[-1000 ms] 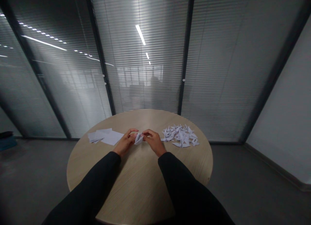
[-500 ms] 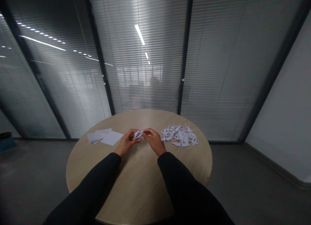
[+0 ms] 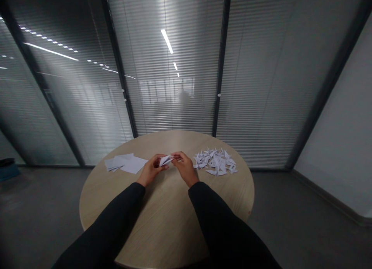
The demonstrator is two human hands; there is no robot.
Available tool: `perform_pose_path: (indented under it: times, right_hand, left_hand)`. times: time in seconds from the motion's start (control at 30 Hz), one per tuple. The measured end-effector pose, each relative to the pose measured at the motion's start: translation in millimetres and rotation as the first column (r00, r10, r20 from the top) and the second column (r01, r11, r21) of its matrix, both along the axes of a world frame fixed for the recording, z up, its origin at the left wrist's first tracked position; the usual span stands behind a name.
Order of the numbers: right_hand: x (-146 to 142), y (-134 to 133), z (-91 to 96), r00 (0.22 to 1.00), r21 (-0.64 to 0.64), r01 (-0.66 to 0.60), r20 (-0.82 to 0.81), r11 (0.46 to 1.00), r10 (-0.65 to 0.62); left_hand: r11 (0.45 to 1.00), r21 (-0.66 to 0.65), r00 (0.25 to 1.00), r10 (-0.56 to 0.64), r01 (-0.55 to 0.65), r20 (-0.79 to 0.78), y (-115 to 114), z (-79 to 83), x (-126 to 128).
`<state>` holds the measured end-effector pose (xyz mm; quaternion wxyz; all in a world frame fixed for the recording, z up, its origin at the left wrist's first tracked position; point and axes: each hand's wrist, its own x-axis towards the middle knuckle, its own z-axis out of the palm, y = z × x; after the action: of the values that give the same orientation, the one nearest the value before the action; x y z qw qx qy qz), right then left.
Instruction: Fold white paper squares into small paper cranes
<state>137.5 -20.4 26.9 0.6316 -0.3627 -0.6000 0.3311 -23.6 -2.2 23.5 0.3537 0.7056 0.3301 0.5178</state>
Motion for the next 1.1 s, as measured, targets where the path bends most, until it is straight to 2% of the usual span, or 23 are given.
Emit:
perform_pose_path:
  times: [0.13, 0.33, 0.47, 0.8, 1.1]
  right_hand:
    - [3, 1, 0.2, 0.999, 0.085, -0.004, 0.049, 0.996, 0.0]
    - [4, -4, 4.9, 0.975, 0.224, 0.127, 0.148, 0.966, -0.163]
    - [3, -5, 4.9, 0.966, 0.264, 0.168, 0.146, 0.95, -0.212]
    - [6, -1, 3.3, 0.992, 0.179, 0.059, 0.101, 0.982, -0.078]
    - [7, 3, 0.8, 0.997, 0.163, 0.017, 0.066, 0.986, -0.029]
  left_hand:
    - [0.999, -0.043, 1.0, -0.003, 0.004, 0.023, 5, -3.9, 0]
    - [0.997, -0.01, 0.997, 0.072, -0.072, -0.03, 3, -3.0, 0]
    - [0.993, 0.03, 0.992, 0.118, -0.116, -0.051, 1, -1.8, 1]
    - [0.983, 0.139, 0.989, 0.132, -0.122, -0.066, -2, -0.2, 0]
    - [0.972, 0.208, 0.988, 0.131, -0.11, -0.086, -7, 4.9, 0]
